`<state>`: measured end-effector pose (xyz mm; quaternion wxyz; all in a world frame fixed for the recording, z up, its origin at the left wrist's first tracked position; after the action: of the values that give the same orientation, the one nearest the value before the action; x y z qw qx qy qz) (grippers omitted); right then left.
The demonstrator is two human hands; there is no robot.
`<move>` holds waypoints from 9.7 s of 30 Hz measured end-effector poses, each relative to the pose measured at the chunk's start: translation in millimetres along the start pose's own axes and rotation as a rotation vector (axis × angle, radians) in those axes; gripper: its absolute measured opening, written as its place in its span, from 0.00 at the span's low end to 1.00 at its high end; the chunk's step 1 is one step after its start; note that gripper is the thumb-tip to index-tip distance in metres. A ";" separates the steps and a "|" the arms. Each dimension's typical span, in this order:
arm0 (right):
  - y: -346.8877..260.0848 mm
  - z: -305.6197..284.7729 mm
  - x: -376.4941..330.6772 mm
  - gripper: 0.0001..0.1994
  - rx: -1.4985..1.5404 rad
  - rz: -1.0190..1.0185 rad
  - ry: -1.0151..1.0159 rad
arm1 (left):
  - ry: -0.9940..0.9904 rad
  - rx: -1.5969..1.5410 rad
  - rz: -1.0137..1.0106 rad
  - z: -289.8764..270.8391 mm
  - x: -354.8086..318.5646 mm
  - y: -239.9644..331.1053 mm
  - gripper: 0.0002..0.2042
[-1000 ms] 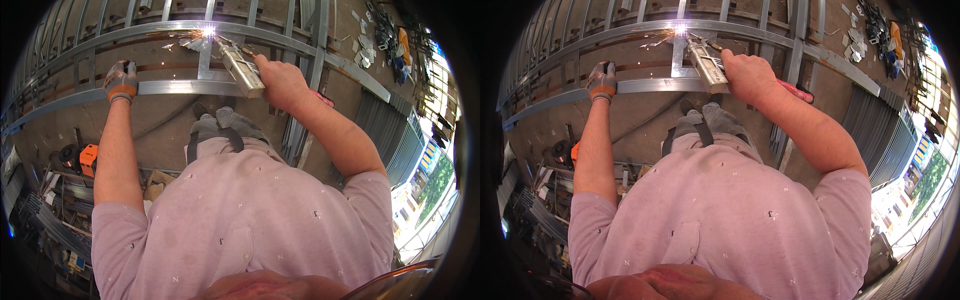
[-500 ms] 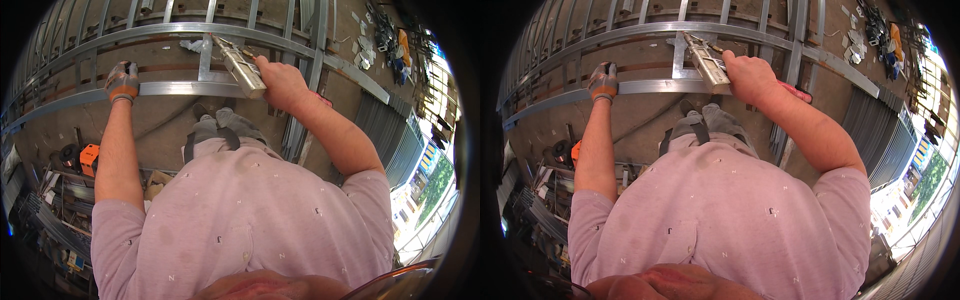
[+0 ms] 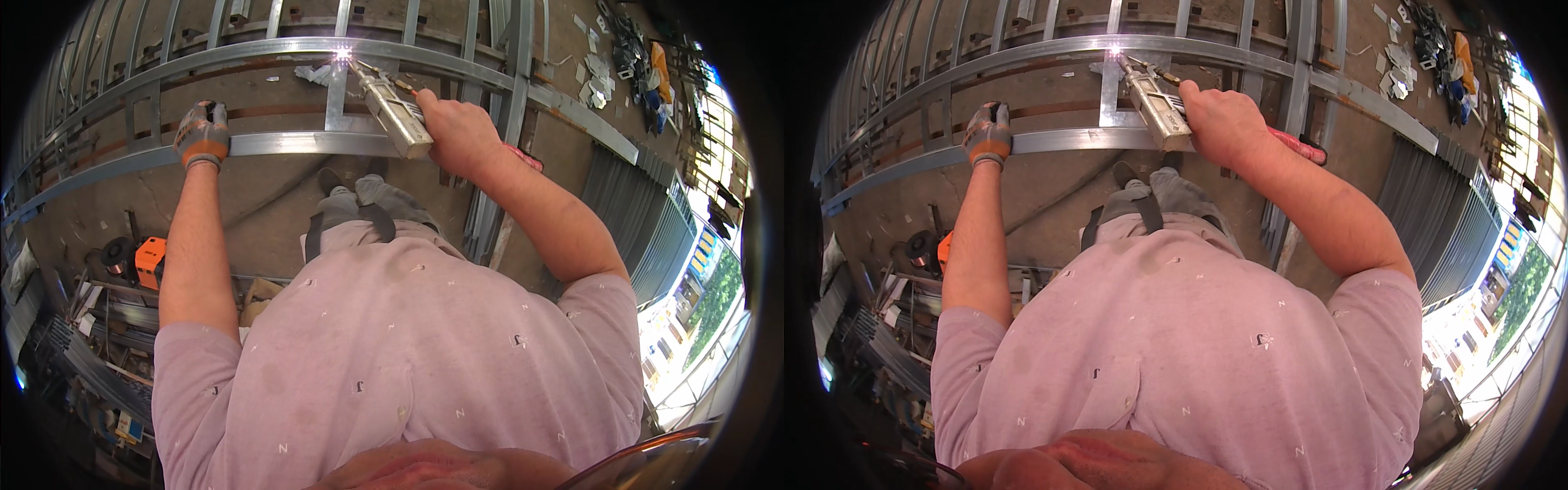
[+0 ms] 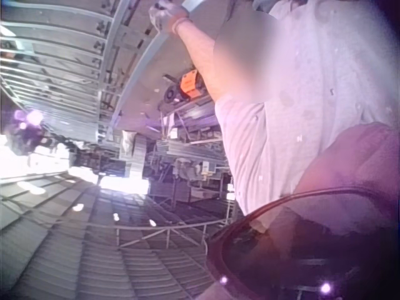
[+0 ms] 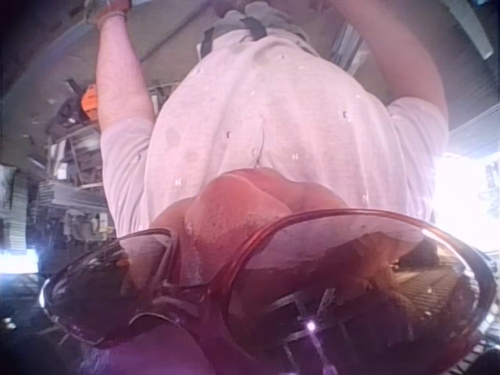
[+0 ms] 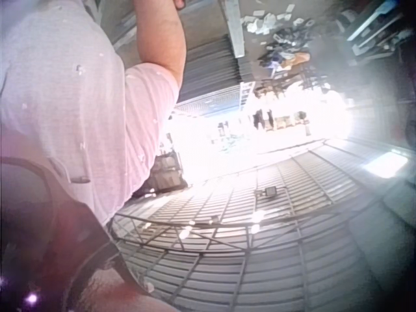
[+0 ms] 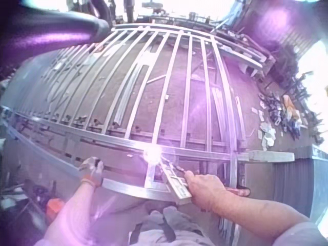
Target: The person welds a curved metal frame using a handheld welding torch, moving along the seam to join metal pieces. Sparks are visible during welding as the person adjusts position and repositions the torch to continue the weld.
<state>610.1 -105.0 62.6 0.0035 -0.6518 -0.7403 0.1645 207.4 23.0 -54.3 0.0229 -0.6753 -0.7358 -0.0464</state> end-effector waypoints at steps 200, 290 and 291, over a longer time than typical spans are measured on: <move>104.0 8.7 22.8 0.23 0.619 0.257 -1.038 | 0.021 -0.064 0.011 9.0 -12.3 -39.4 0.18; -369.6 60.5 216.7 0.18 -0.115 0.009 0.053 | 0.167 -0.082 0.144 4.6 165.0 -302.4 0.25; -369.7 60.9 216.3 0.18 -0.117 0.007 0.056 | 0.156 -0.088 0.135 4.4 164.9 -302.6 0.25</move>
<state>207.9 53.9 51.5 -0.0142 -0.6580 -0.7459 0.1025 -108.1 161.6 -54.1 0.0534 -0.7180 -0.6818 -0.1292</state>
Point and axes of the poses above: each hand's wrist, its own x-axis towards the middle knuckle, its own z-axis out of the palm, y = z × x, the point moved 7 cm from there along x, towards the middle knuckle, and after that the axes turned 15 degrees about y, right-handed, at the moved point
